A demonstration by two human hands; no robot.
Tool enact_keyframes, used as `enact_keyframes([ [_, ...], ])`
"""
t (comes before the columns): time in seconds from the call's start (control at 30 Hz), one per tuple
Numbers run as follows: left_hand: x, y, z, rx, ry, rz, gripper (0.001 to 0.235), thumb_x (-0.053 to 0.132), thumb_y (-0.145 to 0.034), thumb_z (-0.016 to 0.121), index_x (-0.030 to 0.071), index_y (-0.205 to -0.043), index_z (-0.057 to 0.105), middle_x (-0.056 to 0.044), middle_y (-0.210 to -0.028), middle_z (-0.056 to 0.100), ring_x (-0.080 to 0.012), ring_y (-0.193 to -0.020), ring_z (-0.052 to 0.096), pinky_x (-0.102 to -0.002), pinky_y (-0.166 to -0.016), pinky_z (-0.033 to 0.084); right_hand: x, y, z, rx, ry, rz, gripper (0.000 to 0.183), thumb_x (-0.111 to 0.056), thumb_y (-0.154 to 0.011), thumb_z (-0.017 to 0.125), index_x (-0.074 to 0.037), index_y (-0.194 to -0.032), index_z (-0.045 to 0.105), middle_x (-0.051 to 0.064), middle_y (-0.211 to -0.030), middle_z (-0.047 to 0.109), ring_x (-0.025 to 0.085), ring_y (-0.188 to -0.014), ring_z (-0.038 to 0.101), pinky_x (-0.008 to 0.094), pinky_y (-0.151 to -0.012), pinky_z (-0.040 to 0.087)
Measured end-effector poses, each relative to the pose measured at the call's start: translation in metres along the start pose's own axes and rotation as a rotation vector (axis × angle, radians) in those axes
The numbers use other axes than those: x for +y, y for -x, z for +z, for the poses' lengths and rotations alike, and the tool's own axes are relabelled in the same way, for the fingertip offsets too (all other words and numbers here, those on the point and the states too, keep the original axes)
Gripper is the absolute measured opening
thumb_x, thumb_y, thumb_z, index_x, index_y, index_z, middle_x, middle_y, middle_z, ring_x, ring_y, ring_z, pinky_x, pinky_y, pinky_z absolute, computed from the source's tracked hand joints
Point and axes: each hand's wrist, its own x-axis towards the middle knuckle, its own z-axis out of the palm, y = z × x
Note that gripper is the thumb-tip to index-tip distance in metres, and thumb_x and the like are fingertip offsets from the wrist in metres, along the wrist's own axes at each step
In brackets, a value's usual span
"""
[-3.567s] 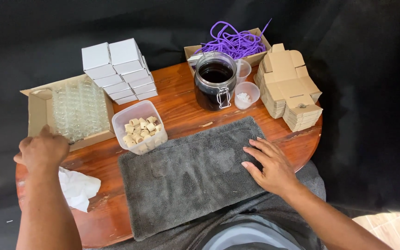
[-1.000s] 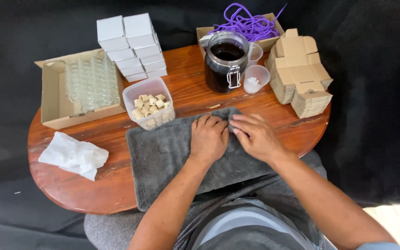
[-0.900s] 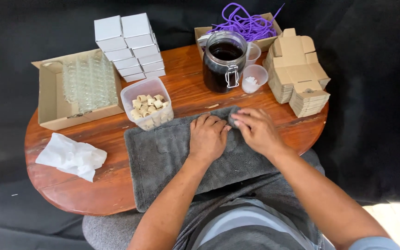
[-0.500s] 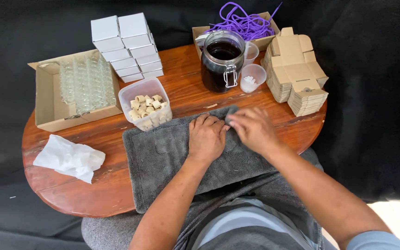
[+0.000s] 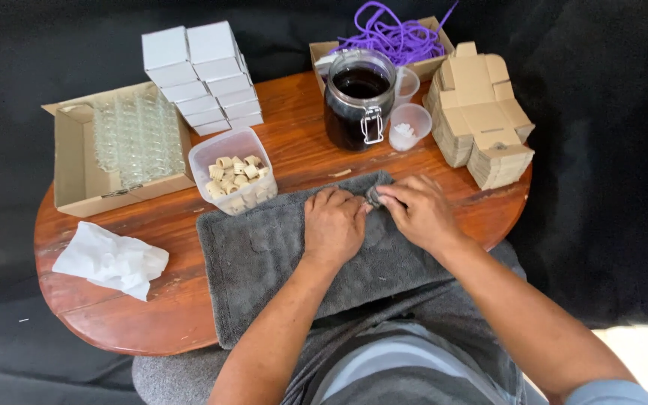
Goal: Assembling a cardboard box, placing a perfume bottle inside, labeling it, and opening a large jar of liquid.
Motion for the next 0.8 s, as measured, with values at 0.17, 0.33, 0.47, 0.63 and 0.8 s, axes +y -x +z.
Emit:
enact_keyframes([
  [0.17, 0.002, -0.005, -0.008, 0.010, 0.019, -0.005, 0.020, 0.030, -0.090, 0.069, 0.018, -0.102, 0.081, -0.005, -0.098, 0.072, -0.0302, -0.116, 0.061, -0.052, -0.100, 0.043, -0.017, 0.004, 0.004, -0.010, 0.017, -0.077, 0.018, -0.018, -0.090, 0.071, -0.021, -0.105, 0.081, 0.005, -0.088, 0.070, 0.028, -0.085, 0.065, 0.041, -0.078, 0.050],
  [0.33, 0.000, -0.002, -0.003, -0.004, 0.034, -0.015, 0.022, 0.034, -0.090, 0.068, 0.020, -0.102, 0.081, -0.002, -0.098, 0.071, -0.0284, -0.118, 0.060, -0.052, -0.102, 0.042, 0.005, -0.003, 0.006, -0.004, -0.039, -0.013, 0.020, -0.017, -0.091, 0.072, -0.017, -0.109, 0.081, 0.008, -0.090, 0.072, 0.028, -0.085, 0.067, 0.042, -0.078, 0.050],
  [0.47, 0.001, 0.000, -0.005, -0.015, 0.046, -0.016, 0.020, 0.031, -0.089, 0.070, 0.018, -0.100, 0.081, -0.003, -0.098, 0.072, -0.0286, -0.119, 0.060, -0.051, -0.102, 0.042, -0.014, -0.018, 0.017, 0.015, 0.023, -0.080, 0.015, -0.021, -0.091, 0.072, -0.016, -0.104, 0.080, 0.008, -0.090, 0.071, 0.029, -0.085, 0.068, 0.042, -0.076, 0.052],
  [0.63, 0.002, -0.002, -0.011, 0.001, 0.035, -0.013, 0.021, 0.030, -0.087, 0.073, 0.016, -0.100, 0.080, -0.004, -0.097, 0.071, -0.0297, -0.119, 0.059, -0.052, -0.102, 0.042, -0.020, -0.025, 0.003, -0.059, 0.025, -0.096, 0.016, -0.021, -0.090, 0.074, -0.016, -0.104, 0.081, 0.011, -0.099, 0.073, 0.032, -0.093, 0.069, 0.045, -0.081, 0.052],
  [0.8, 0.002, -0.004, -0.012, 0.018, 0.052, -0.010, 0.019, 0.030, -0.088, 0.073, 0.017, -0.100, 0.080, -0.004, -0.096, 0.071, -0.0293, -0.121, 0.058, -0.051, -0.103, 0.040, -0.003, -0.028, 0.009, -0.064, -0.051, 0.062, 0.022, -0.021, -0.095, 0.068, -0.010, -0.111, 0.077, 0.018, -0.103, 0.073, 0.039, -0.099, 0.070, 0.049, -0.086, 0.053],
])
